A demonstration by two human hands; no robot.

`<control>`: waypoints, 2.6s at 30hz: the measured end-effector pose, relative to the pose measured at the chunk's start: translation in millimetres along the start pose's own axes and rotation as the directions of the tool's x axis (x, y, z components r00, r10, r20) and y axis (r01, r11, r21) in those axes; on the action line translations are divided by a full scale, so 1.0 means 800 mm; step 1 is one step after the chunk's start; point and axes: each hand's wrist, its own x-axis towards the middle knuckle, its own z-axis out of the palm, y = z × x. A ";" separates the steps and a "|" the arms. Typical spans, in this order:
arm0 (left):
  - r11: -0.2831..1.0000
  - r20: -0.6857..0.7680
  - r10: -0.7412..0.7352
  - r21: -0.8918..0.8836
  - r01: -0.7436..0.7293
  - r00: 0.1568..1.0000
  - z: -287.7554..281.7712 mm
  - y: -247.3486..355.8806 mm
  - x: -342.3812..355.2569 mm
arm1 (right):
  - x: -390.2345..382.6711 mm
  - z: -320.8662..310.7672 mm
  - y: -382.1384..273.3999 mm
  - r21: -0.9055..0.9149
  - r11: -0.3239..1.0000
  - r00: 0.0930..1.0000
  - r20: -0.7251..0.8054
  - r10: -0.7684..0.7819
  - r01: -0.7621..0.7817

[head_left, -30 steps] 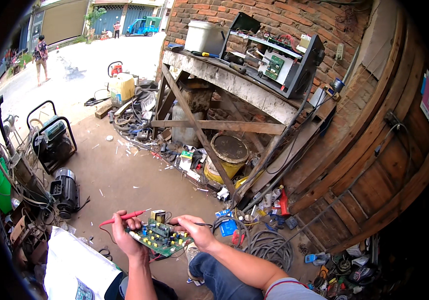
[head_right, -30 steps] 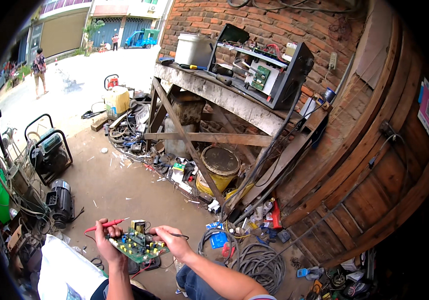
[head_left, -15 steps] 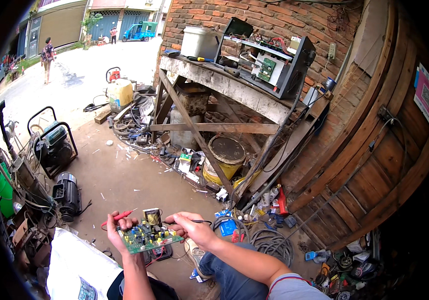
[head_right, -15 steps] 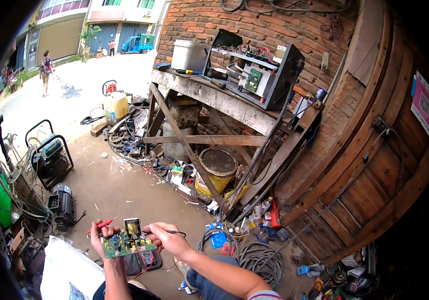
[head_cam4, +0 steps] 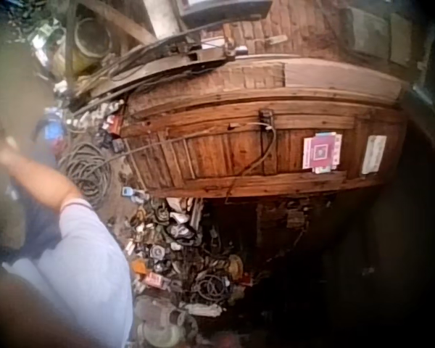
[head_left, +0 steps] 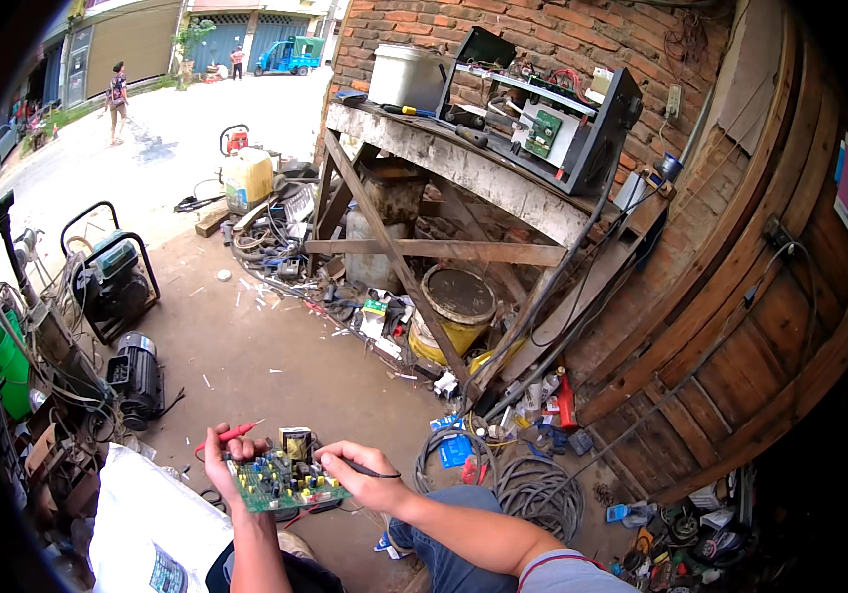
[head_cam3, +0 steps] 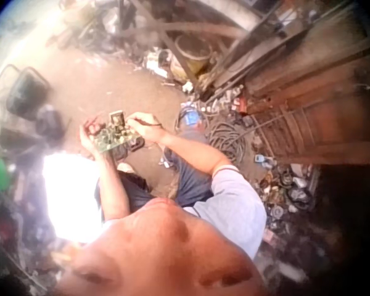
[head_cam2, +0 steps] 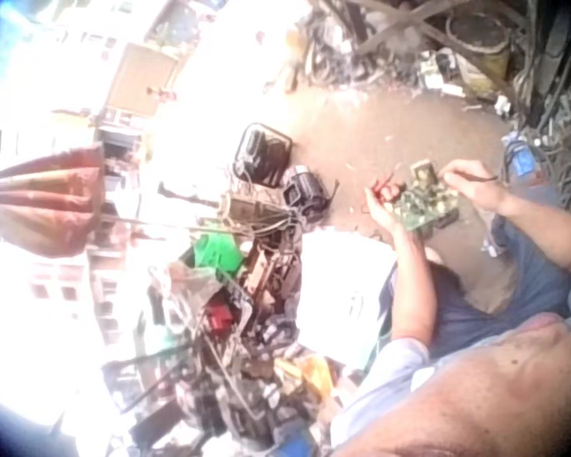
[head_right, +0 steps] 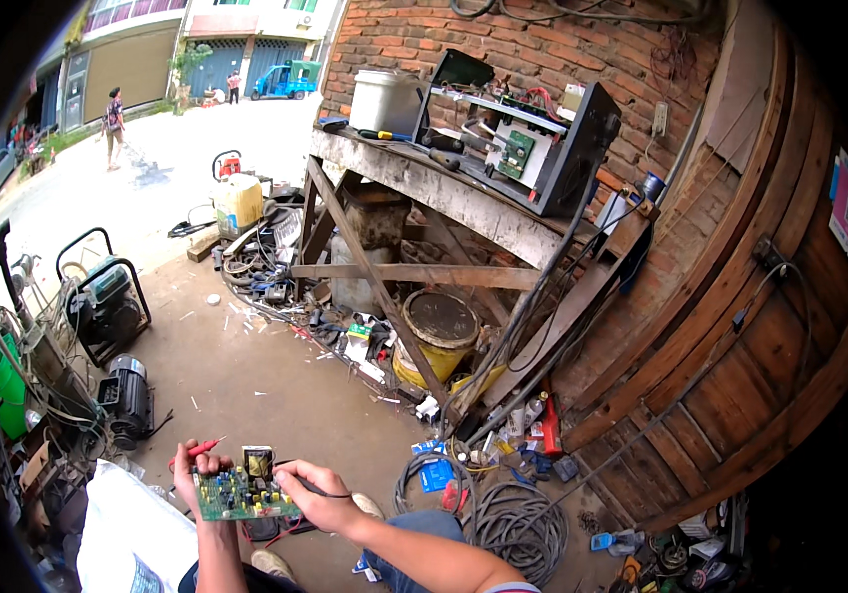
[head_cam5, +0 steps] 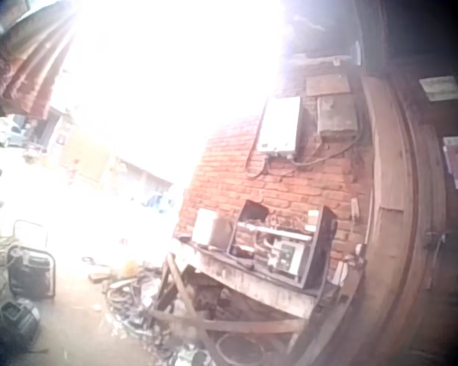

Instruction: The person sits on the floor and uses a multimeter to test various points on a green circuit board. They hold the board in one hand and use the multimeter probes with the other to check components, occasionally referring to a schematic document nearby.

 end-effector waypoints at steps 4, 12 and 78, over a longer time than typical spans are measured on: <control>1.000 0.003 0.001 0.028 -0.001 1.000 -0.006 -0.003 0.002 | -0.004 0.001 0.006 0.004 0.999 0.998 -0.028 -0.053 0.054; 0.997 -0.113 -0.081 -0.026 0.079 0.990 -0.019 -0.006 0.011 | -0.006 -0.018 -0.018 -0.095 0.994 0.998 0.029 -0.052 0.054; 0.992 0.221 0.044 0.104 -0.069 0.974 0.029 0.028 -0.036 | 0.007 -0.018 -0.026 0.665 0.638 0.884 0.075 0.462 -0.389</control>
